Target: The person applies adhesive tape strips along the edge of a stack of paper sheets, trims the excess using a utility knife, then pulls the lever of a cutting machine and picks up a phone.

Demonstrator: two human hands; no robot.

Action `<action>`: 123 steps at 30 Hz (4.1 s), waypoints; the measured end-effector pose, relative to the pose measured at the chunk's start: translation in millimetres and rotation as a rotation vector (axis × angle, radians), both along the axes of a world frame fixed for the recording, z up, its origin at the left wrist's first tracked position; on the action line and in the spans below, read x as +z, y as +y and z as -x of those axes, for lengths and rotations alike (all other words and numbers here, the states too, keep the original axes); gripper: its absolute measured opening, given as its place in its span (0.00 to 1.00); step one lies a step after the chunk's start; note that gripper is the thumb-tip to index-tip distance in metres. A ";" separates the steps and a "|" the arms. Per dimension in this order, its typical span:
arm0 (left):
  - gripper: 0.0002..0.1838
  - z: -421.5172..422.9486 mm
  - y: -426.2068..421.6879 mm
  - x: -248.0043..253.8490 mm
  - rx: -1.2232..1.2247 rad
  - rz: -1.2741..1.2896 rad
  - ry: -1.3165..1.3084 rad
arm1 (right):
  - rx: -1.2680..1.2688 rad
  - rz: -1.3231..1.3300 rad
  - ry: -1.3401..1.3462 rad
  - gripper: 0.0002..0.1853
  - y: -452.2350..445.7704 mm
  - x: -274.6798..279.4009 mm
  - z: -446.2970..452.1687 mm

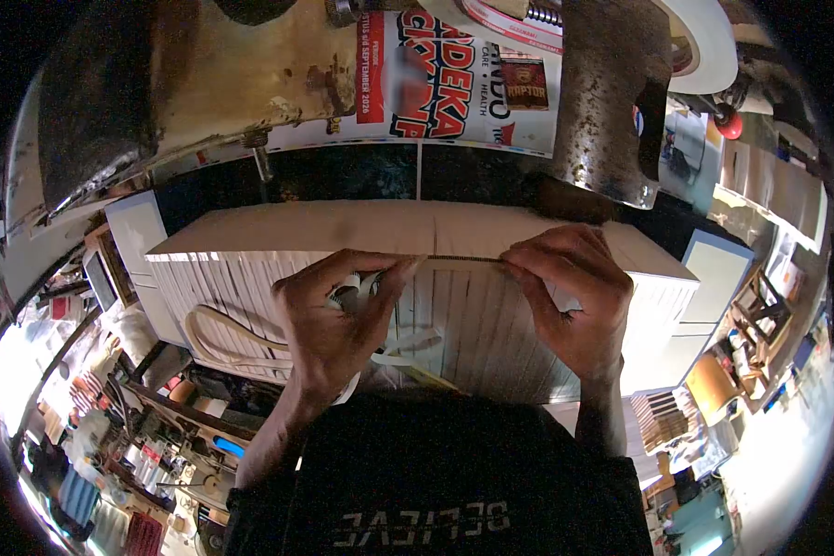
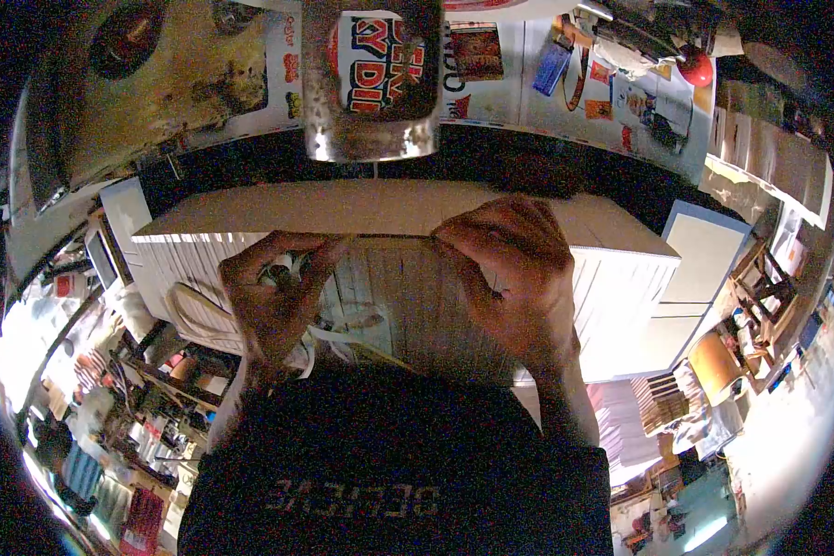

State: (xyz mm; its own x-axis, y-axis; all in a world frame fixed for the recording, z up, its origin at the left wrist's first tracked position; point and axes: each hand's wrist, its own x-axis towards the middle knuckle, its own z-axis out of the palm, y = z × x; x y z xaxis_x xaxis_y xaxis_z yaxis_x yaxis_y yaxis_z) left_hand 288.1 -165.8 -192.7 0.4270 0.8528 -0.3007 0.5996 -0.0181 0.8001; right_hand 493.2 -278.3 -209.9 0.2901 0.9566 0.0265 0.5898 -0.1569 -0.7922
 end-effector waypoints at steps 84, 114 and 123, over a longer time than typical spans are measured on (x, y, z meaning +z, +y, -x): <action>0.09 316.1 202.6 24.4 -0.196 -0.244 0.257 | -0.032 0.060 0.016 0.13 114.3 5.1 155.2; 0.09 369.3 235.8 18.2 -0.014 -0.224 0.429 | 0.011 0.070 0.046 0.09 155.1 1.9 201.5; 0.06 355.6 237.7 14.2 -0.101 -0.465 0.496 | 0.013 0.088 -0.046 0.12 156.4 2.3 216.0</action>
State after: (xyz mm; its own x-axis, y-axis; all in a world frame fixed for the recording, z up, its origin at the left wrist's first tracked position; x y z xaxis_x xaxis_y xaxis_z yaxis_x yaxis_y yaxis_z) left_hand -67.5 71.9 -178.5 0.4178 0.9037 -0.0934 0.8703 -0.3687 0.3265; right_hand 277.2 -121.8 -207.6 0.2780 0.9595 -0.0447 0.6273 -0.2166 -0.7480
